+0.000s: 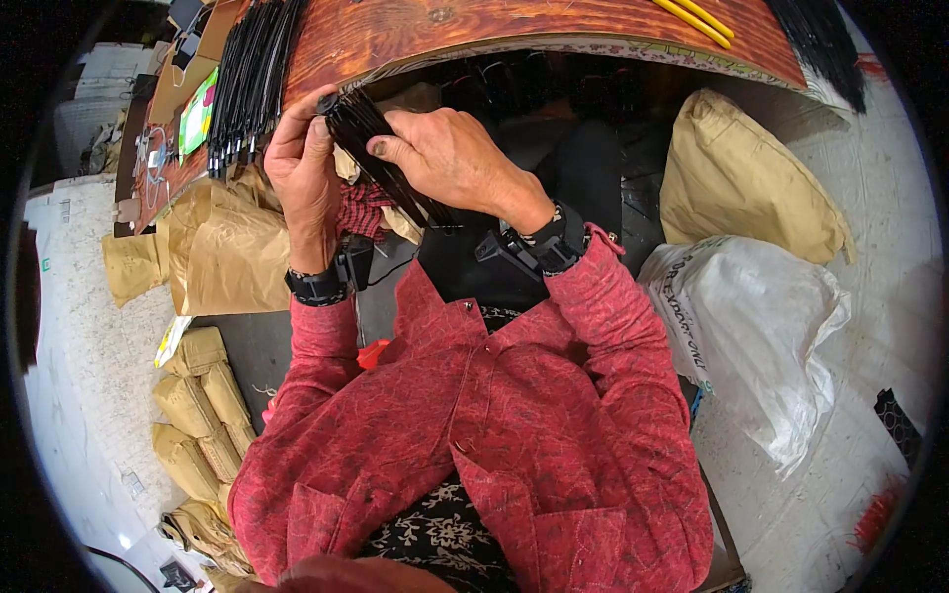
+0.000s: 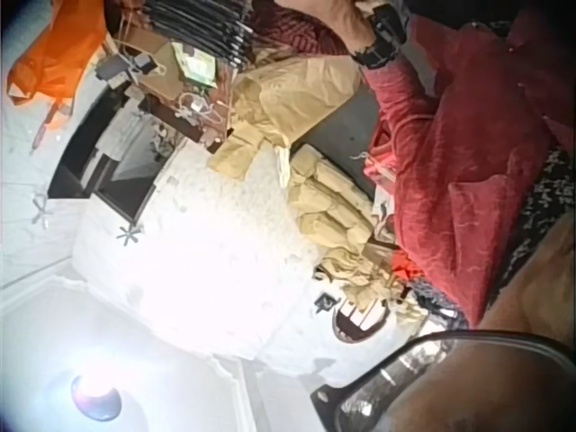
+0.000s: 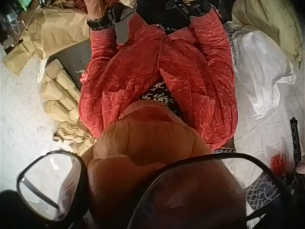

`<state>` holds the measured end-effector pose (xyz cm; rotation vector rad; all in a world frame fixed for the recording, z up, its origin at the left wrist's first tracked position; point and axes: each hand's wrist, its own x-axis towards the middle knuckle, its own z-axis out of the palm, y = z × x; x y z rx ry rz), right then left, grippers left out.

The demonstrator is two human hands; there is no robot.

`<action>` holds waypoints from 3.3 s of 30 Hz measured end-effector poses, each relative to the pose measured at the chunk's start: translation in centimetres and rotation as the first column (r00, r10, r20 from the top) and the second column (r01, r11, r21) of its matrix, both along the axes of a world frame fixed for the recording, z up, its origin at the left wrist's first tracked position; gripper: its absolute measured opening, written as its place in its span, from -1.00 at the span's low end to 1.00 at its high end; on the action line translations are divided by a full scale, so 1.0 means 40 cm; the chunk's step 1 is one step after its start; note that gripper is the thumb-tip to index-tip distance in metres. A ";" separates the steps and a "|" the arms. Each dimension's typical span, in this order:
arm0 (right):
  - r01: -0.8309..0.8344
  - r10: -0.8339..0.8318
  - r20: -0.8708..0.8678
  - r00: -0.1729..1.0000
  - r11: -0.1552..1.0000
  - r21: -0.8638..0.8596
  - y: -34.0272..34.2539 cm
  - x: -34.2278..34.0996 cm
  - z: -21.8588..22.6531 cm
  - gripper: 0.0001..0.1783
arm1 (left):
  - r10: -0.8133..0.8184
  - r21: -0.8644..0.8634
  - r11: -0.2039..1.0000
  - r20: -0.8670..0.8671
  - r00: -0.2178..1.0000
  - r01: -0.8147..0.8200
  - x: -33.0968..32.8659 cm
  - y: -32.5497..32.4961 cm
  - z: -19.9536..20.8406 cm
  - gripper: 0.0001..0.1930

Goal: Organizing and trimming black industrial rods and plastic components at a workbench.

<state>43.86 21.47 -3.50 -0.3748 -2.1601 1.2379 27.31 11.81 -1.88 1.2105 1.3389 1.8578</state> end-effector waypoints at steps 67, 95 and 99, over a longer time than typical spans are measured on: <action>-0.155 0.151 0.052 0.987 0.985 0.079 0.039 -0.039 0.011 -0.52 | -0.089 0.192 0.981 0.432 0.898 0.005 0.034 0.001 -0.065 -0.56; 0.031 -0.049 -0.082 0.995 0.976 -0.217 -0.007 -0.019 0.030 -0.70 | -0.068 0.222 0.975 0.266 0.962 0.007 0.056 0.009 -0.062 -0.55; -0.064 0.064 -0.013 0.998 0.923 -0.379 0.001 -0.016 0.038 -0.82 | -0.138 0.249 0.967 0.306 0.942 0.060 0.049 0.007 -0.062 -0.55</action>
